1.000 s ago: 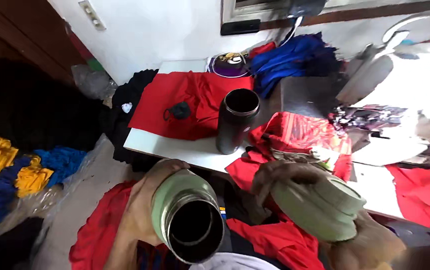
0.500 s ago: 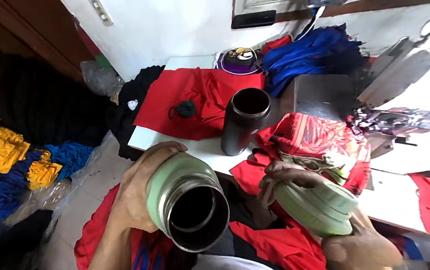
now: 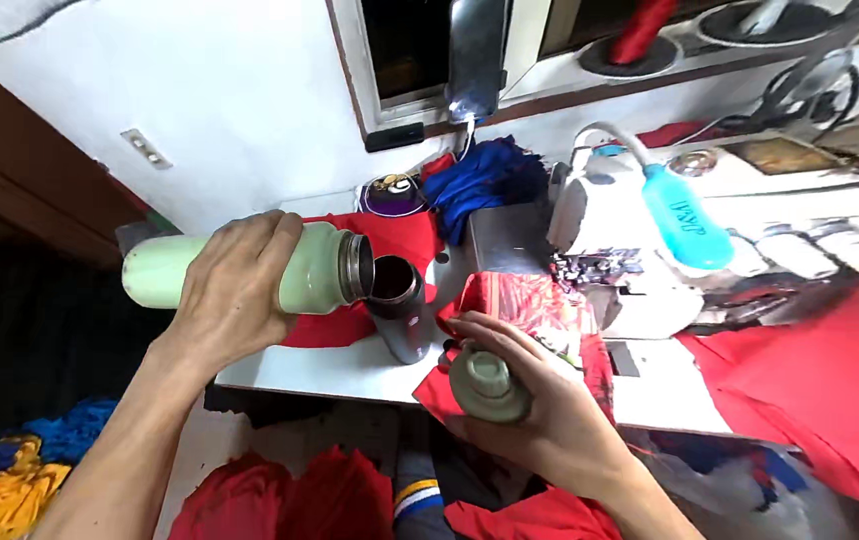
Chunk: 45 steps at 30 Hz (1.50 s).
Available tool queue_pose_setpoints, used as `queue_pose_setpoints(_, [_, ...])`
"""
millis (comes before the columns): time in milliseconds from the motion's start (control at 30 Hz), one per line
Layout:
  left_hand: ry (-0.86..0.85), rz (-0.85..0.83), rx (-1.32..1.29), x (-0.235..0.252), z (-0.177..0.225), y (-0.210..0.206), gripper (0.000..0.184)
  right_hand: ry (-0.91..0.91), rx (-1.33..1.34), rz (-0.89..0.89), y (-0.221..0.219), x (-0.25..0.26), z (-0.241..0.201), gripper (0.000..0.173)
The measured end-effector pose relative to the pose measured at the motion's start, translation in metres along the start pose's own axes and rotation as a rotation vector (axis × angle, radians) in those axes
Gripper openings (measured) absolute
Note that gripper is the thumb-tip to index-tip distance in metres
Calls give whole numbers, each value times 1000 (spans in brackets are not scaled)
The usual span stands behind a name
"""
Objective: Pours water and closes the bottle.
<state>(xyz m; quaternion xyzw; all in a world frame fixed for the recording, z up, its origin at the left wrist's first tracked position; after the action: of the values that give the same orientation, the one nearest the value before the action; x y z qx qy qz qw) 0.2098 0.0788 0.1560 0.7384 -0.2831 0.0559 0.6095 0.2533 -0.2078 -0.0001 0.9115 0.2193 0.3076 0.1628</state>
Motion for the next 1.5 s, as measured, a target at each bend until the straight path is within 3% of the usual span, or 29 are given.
queue_pose_setpoints(300, [-116, -84, 99, 28, -5, -4, 80, -8, 2, -11, 3, -20, 13, 74])
queue_pose_setpoints(567, [-232, -133, 190, 36, 0, -5, 70, -43, 10, -17, 3, -29, 19, 73])
queue_pose_setpoints(1400, [-283, -130, 262, 41, 8, 0, 63, -62, 39, 10, 5, -32, 23, 73])
queue_pose_setpoints(1500, [-268, -108, 264, 39, 9, 1, 67, -85, 165, 64, 6, -26, 18, 72])
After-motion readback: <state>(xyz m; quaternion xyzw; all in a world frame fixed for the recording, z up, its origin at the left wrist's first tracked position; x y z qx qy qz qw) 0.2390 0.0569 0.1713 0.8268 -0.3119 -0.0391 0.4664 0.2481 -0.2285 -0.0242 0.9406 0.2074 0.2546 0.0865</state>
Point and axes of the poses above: each hand's wrist, its own x-axis towards the middle knuckle, its own y-axis out of the back of the hand, z = x × y, the point moved 3 cm from there along x, towards the middle knuckle, and after that the axes turned 2 degrees about -x, right-handed, at the moved point
